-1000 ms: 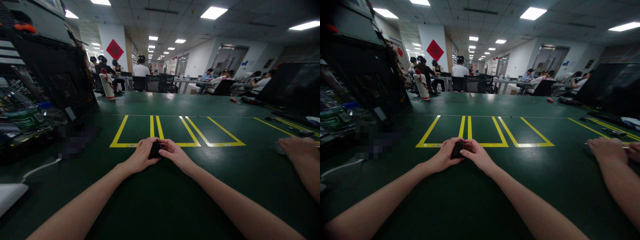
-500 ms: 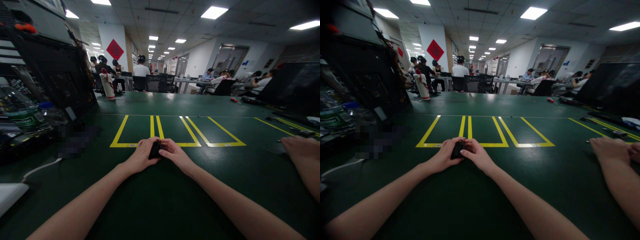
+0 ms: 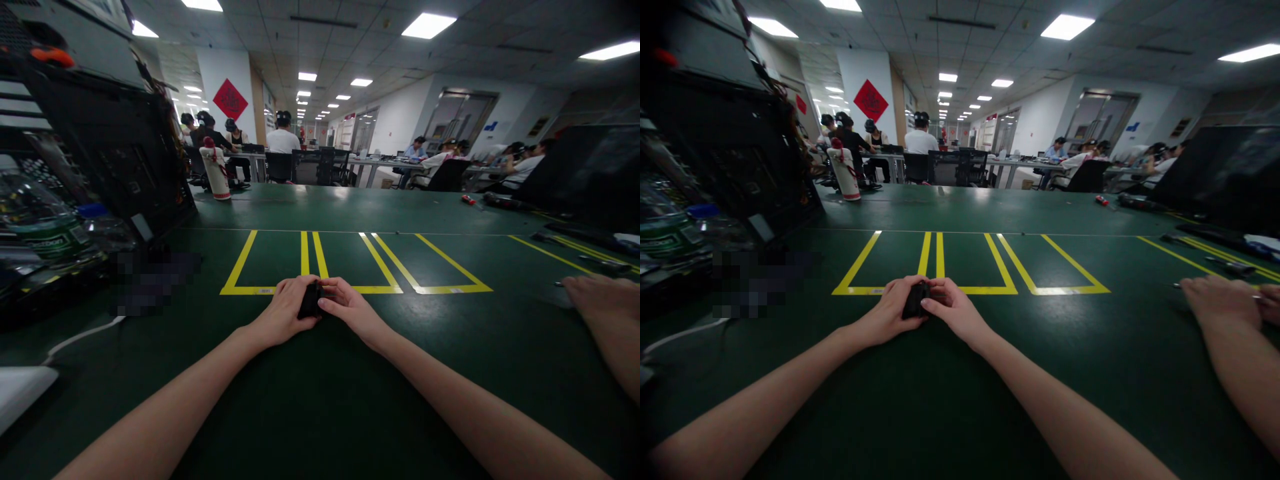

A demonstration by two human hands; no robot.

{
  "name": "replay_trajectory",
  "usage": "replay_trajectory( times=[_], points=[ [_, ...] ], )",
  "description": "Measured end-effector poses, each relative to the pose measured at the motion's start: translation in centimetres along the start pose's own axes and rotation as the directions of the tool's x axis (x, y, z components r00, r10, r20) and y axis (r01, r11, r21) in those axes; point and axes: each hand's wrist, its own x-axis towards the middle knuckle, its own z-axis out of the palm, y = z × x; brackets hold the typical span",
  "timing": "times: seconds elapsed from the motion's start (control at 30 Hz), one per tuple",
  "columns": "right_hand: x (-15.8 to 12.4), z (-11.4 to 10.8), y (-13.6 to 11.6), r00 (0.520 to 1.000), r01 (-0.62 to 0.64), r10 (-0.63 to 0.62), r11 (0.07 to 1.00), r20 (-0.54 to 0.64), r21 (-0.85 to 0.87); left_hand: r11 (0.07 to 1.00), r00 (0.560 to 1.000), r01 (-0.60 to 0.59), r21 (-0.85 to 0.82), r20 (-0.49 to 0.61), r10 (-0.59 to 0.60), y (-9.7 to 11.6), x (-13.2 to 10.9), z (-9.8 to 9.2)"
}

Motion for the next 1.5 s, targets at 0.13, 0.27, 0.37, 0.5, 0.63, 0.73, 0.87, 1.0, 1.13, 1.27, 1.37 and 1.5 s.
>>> replay_trajectory(
  times=[0.13,0.27,0.37,0.5,0.63,0.73,0.87,1.0,1.13,1.27,1.37,1.5],
  points=[
    [0.09,-0.12,0.11,0.999,0.012,-0.014,0.999,0.045,0.046,1.000,1.000,-0.012,0.010,-0.002,0.012,-0.14,0.02,0.10],
    [0.09,-0.08,0.08,0.998,0.033,-0.039,0.995,0.058,0.089,1.000,1.000,-0.019,0.014,-0.022,0.019,-0.20,0.05,0.30],
    [0.06,-0.04,-0.08,0.999,0.019,-0.021,0.998,0.036,0.058,1.000,1.000,-0.016,0.011,-0.023,0.016,-0.14,0.08,0.32],
    [0.10,-0.05,-0.09,1.000,-0.003,0.003,0.999,0.010,0.034,1.000,1.000,-0.008,0.005,-0.021,0.008,-0.13,0.06,0.28],
    [0.12,-0.10,0.01,0.999,0.001,-0.003,0.998,0.036,0.059,1.000,1.000,-0.002,0.008,-0.021,0.002,-0.23,0.03,0.30],
    [0.02,-0.10,-0.07,0.997,0.014,-0.022,0.994,0.069,0.105,1.000,1.000,-0.011,0.007,-0.019,0.011,-0.28,0.06,0.31],
    [-0.04,-0.06,-0.10,0.999,0.016,-0.019,0.997,0.043,0.078,1.000,1.000,-0.016,0.002,-0.024,0.016,-0.28,0.09,0.29],
    [0.09,-0.12,0.16,1.000,0.001,-0.001,0.999,0.010,0.036,1.000,1.000,-0.004,0.001,-0.022,0.004,-0.31,0.07,0.31],
    [0.18,-0.20,0.31,0.999,0.006,-0.009,0.998,0.046,0.058,1.000,1.000,-0.012,0.002,-0.023,0.012,-0.36,0.05,0.37],
    [0.11,-0.14,0.25,0.997,0.027,-0.034,0.994,0.063,0.105,1.000,0.999,-0.024,0.016,-0.027,0.025,-0.37,0.03,0.39],
    [0.10,-0.10,0.27,0.999,0.024,-0.027,0.997,0.036,0.077,1.000,1.000,-0.020,0.016,-0.022,0.020,-0.32,0.03,0.35],
    [0.22,-0.18,0.47,1.000,0.001,-0.001,0.999,0.013,0.035,1.000,1.000,-0.007,0.008,-0.019,0.007,-0.22,0.03,0.29]
  ],
)
